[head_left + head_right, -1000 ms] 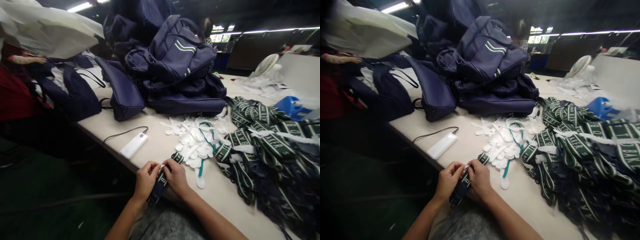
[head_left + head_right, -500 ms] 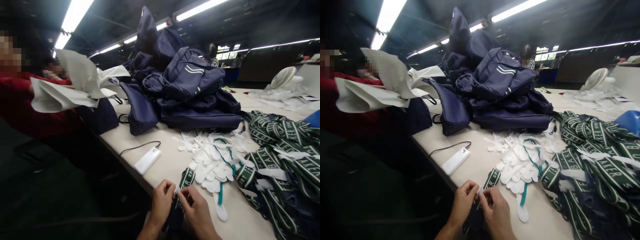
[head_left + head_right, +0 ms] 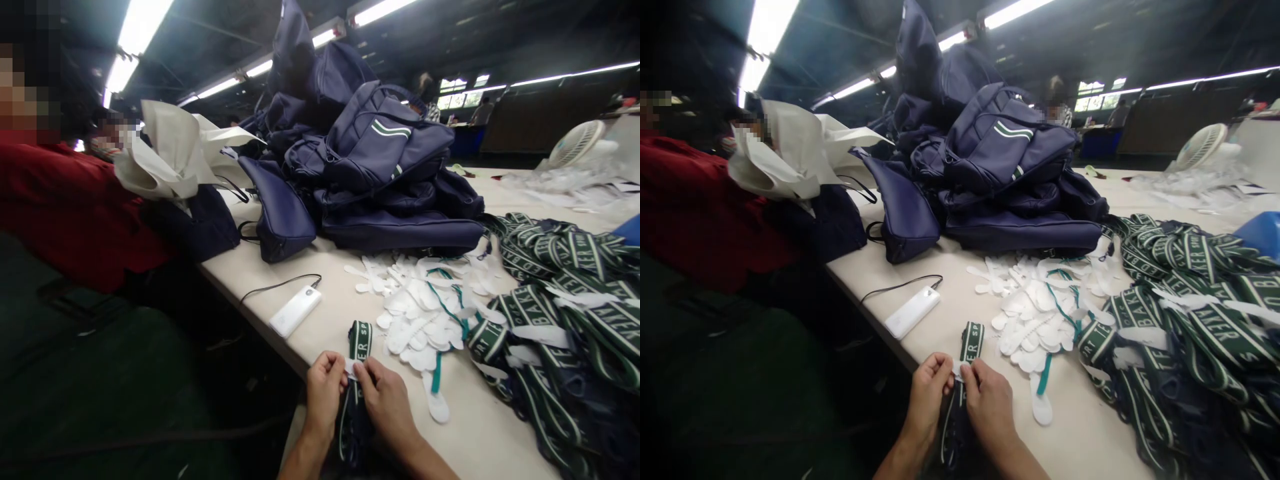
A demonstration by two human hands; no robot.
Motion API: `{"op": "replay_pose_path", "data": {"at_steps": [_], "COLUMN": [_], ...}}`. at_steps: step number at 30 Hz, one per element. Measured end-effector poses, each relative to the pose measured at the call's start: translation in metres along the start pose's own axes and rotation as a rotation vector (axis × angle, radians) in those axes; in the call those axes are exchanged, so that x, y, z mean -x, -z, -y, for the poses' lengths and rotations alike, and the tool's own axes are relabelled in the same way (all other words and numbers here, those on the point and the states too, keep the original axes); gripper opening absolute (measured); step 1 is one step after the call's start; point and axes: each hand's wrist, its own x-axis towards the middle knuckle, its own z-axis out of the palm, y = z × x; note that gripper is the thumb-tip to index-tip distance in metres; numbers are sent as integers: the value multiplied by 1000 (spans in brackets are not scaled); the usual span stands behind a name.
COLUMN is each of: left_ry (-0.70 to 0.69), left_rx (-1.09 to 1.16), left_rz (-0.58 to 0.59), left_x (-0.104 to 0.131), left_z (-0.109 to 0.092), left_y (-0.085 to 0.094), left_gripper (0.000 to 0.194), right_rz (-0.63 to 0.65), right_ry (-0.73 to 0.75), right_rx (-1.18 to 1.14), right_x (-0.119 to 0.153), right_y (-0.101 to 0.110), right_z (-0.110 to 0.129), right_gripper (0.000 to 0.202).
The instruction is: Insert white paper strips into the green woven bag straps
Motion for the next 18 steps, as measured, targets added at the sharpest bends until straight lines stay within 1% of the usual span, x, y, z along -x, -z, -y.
{"op": "replay_pose_path", "data": {"at_steps": [5, 8, 10, 12, 15, 17, 18], "left_ry": [148, 197, 175, 122, 67, 91, 117], "left_rx": [201, 263, 264, 242, 237, 282, 309], "left_rz": [49, 77, 81, 70, 50, 53, 59], "left_x": [-7, -9, -6, -1, 3, 1, -1], "left_z": [-2, -4, -5, -5, -7, -8, -8], "left_y": [3, 4, 5, 6, 3, -1, -3], "left_gripper": [43, 48, 46, 40, 35, 38, 41], "right_rz": [22, 30, 35, 50, 98, 95, 68], "right_ry": [-45, -81, -104, -117, -119, -118, -115], "right_rx": [-72, -110, -132, -158, -214, -226, -212], "right_x": [-3, -10, -14, -18, -21, -20, -18], "right_y": [11, 12, 11, 11, 10, 11, 11], "right_z": [9, 11, 8, 4, -1, 0, 1], "right_gripper": [39, 38, 37, 38, 40, 41, 41]}}
